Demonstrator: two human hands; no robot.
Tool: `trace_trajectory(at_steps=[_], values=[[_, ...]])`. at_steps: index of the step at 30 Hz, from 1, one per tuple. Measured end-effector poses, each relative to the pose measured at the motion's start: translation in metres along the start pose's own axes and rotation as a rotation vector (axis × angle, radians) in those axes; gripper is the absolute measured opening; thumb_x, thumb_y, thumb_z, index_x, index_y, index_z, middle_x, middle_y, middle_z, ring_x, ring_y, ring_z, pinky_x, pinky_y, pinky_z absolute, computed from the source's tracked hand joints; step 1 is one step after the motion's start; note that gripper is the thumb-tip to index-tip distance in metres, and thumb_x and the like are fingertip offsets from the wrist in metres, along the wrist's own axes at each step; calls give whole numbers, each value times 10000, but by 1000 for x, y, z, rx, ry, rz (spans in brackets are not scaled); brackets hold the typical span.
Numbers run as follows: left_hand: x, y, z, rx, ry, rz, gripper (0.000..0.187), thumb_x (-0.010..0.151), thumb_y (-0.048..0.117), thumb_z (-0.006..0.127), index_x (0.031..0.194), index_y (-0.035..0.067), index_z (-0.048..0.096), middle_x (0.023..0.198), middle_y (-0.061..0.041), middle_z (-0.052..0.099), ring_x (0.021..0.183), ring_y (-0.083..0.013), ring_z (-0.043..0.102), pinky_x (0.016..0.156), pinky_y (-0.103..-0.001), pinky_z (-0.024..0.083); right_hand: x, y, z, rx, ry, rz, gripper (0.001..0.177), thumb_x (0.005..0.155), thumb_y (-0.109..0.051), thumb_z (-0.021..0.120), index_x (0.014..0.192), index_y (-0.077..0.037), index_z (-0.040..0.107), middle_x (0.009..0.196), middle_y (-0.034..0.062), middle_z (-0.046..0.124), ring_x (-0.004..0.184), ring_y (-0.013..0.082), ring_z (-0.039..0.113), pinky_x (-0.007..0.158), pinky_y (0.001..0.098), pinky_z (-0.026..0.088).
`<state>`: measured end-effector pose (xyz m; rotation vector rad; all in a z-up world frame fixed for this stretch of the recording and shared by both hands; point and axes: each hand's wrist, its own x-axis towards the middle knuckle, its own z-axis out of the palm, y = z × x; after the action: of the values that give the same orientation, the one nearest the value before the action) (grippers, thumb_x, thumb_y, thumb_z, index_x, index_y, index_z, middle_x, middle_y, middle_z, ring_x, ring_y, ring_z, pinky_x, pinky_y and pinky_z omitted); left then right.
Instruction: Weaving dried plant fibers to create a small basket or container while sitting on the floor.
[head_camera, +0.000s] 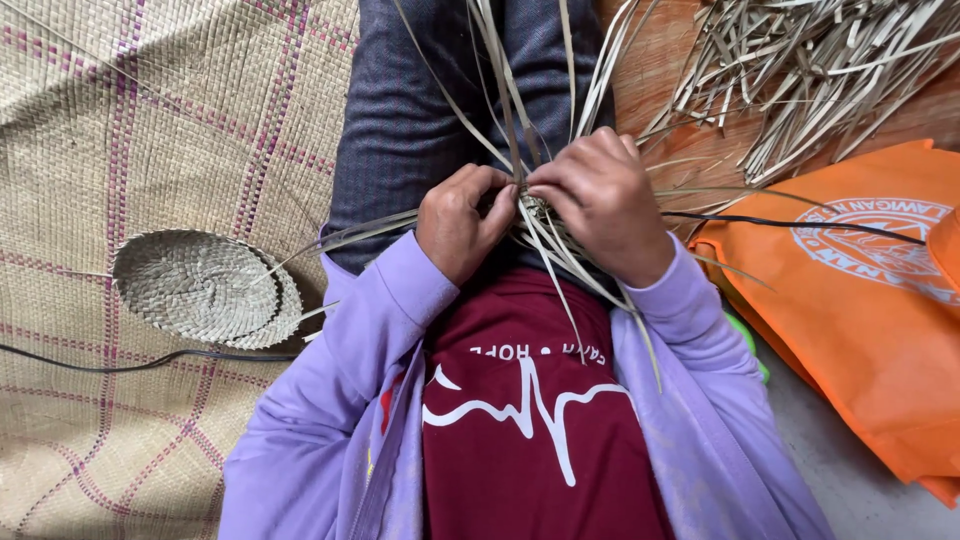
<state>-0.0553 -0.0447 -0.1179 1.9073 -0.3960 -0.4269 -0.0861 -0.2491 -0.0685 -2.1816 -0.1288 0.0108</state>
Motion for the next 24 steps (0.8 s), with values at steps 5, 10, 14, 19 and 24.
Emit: trace_trajectory(at_steps=[5,10,14,19,24], values=[[0,-1,2,-27,-20,-43,67,945,155,737,904,103,743,745,-92,699,713,-299,734,609,-351,588,-6,6,15,-621,-38,-142,168,1007,-266,776,906,-143,723,944,16,577,978,229,528,927,435,362],[-2,-10,8,-150,-57,-191,112,937,195,715,878,105,746,710,-89,713,686,-269,737,582,-358,585,-27,-2,29,-644,-35,-151,121,977,-173,737,873,-121,705,782,34,570,810,226,571,842,416,434],[-2,-12,7,-184,-120,-323,143,939,225,704,900,104,770,708,-96,739,667,-242,739,558,-348,578,-29,-32,29,-717,-71,-135,96,936,-102,678,1000,-87,748,793,49,581,774,227,590,760,392,460],[2,4,3,-136,-164,-318,171,945,238,739,922,76,787,715,-132,753,686,-316,760,553,-381,590,-36,-36,30,-724,-69,-108,145,972,-144,671,1066,-62,745,837,65,593,816,238,612,771,388,469],[2,19,9,-263,-13,-206,145,972,198,724,901,79,765,713,-124,732,663,-286,739,590,-363,586,-43,-26,20,-573,30,-97,201,1065,-233,645,1003,-55,716,806,64,542,745,264,586,677,387,474]])
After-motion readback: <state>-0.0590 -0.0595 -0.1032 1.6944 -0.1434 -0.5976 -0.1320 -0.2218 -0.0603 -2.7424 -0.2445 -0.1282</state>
